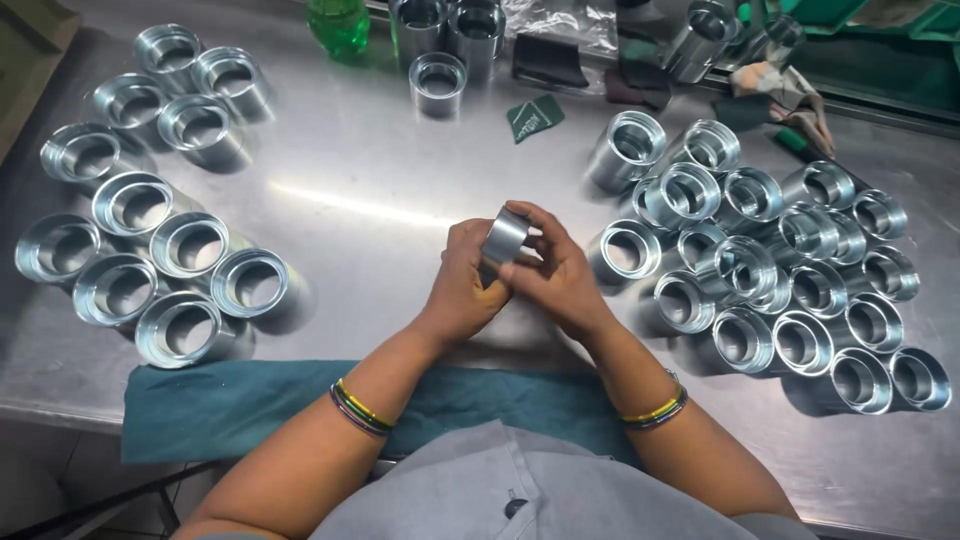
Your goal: Inspecting and sorting metal rings at a workstation in a fabrication facility.
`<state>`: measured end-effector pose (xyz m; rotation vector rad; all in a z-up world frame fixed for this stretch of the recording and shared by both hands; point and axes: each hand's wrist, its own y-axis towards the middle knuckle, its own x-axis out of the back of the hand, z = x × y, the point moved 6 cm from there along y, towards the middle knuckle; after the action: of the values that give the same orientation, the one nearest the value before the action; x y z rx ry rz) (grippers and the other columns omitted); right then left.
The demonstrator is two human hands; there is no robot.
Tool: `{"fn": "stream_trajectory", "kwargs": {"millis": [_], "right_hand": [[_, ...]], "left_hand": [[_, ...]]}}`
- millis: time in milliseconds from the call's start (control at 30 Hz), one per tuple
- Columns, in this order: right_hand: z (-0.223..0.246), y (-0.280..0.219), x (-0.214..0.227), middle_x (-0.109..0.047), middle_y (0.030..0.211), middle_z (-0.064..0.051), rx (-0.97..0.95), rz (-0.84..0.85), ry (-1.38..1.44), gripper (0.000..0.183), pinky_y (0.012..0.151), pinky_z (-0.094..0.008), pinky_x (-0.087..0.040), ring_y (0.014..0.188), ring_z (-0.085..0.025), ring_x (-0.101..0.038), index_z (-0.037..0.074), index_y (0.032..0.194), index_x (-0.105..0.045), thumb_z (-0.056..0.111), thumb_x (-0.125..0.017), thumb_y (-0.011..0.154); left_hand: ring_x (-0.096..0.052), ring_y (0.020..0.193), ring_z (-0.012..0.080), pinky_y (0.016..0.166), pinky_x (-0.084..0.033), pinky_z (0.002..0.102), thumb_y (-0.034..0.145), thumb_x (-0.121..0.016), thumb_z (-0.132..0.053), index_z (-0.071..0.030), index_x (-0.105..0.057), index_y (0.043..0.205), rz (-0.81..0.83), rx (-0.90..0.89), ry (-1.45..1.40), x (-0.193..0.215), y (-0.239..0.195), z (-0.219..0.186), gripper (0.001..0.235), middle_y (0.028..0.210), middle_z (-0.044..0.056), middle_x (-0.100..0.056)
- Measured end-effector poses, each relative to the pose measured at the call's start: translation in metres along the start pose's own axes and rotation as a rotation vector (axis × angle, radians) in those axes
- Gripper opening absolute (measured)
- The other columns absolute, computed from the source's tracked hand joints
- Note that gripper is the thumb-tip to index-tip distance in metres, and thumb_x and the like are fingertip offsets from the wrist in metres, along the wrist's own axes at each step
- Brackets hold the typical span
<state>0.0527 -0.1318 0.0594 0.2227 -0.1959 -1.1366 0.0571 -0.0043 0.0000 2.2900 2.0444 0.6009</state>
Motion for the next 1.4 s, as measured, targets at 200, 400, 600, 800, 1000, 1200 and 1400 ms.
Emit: {"fn": "stream_trajectory", "kwargs": {"millis": [200, 400, 600, 800, 1000, 1200, 1400], "right_hand": [[-0.114, -0.021, 0.034, -0.065, 0.106, -0.01, -0.537, -0.126, 0.861, 0.047, 0.074, -0.028, -0.053, 0.084, -0.016, -0.062, 0.003, 0.14, -0.056, 0.037, -0.067, 0.108], [-0.064, -0.012, 0.009, -0.067, 0.108, -0.017, -0.718, -0.212, 0.968, 0.061, 0.081, -0.037, -0.058, 0.091, -0.024, -0.067, 0.002, 0.136, -0.051, 0.039, -0.07, 0.092], [-0.043, -0.005, 0.011, -0.063, 0.123, -0.007, -0.376, -0.208, 0.507, 0.064, 0.09, -0.033, -0.057, 0.111, -0.019, -0.065, 0.008, 0.151, -0.044, 0.017, -0.07, 0.093], [0.009, -0.003, -0.001, -0.049, 0.13, -0.02, 0.14, -0.107, -0.361, 0.049, 0.094, -0.042, -0.057, 0.119, -0.031, -0.056, -0.001, 0.142, -0.051, 0.021, -0.068, 0.102], [-0.094, -0.02, 0.022, -0.069, 0.094, -0.007, -0.744, -0.147, 0.851, 0.03, 0.061, -0.029, -0.051, 0.073, -0.016, -0.062, 0.009, 0.112, -0.064, 0.037, -0.06, 0.104], [-0.056, -0.03, 0.003, -0.069, 0.086, -0.002, -0.597, -0.001, 0.313, 0.026, 0.058, -0.028, -0.045, 0.066, -0.012, -0.056, 0.005, 0.106, -0.07, 0.028, -0.075, 0.095], [0.042, -0.063, 0.068, -0.069, 0.091, -0.012, 0.116, -0.329, -1.14, 0.027, 0.069, -0.039, -0.054, 0.08, -0.03, -0.068, 0.003, 0.095, -0.072, 0.023, -0.085, 0.083]], "left_hand": [[-0.037, 0.133, 0.0392, 0.107, -0.042, 0.047, 0.071, -0.071, -0.006, -0.011, -0.049, 0.141, 0.102, 0.077, 0.075, -0.003, -0.001, -0.018, 0.073, 0.147, 0.018, -0.037], [-0.04, 0.136, 0.038, 0.115, -0.04, 0.047, 0.075, -0.067, -0.004, -0.011, -0.05, 0.144, 0.065, -0.016, 0.078, -0.005, -0.003, -0.003, 0.071, 0.147, 0.016, -0.039], [-0.038, 0.136, 0.0363, 0.113, -0.041, 0.045, 0.079, -0.068, -0.008, -0.012, -0.048, 0.143, 0.11, 0.06, 0.042, -0.002, 0.0, -0.006, 0.068, 0.146, 0.016, -0.037], [-0.058, 0.116, 0.0264, 0.099, -0.052, 0.038, 0.084, -0.073, -0.01, -0.007, -0.059, 0.123, 0.059, 0.057, -0.043, 0.004, 0.003, -0.011, 0.041, 0.122, 0.014, -0.057], [-0.056, 0.094, 0.0181, 0.09, -0.047, 0.035, 0.092, -0.066, -0.012, -0.002, -0.059, 0.111, -0.041, 0.293, -0.863, 0.008, 0.012, 0.064, 0.023, 0.098, 0.006, -0.06], [-0.05, 0.082, 0.0191, 0.075, -0.042, 0.037, 0.112, -0.061, -0.033, 0.001, -0.059, 0.099, -0.143, 0.254, -0.625, 0.012, 0.017, 0.102, 0.036, 0.087, 0.007, -0.055], [-0.053, 0.114, 0.0396, 0.093, -0.038, 0.056, 0.086, -0.078, -0.044, 0.003, -0.059, 0.12, -0.243, 0.233, 1.159, 0.167, -0.034, 0.014, 0.062, 0.12, 0.023, -0.061]]}}
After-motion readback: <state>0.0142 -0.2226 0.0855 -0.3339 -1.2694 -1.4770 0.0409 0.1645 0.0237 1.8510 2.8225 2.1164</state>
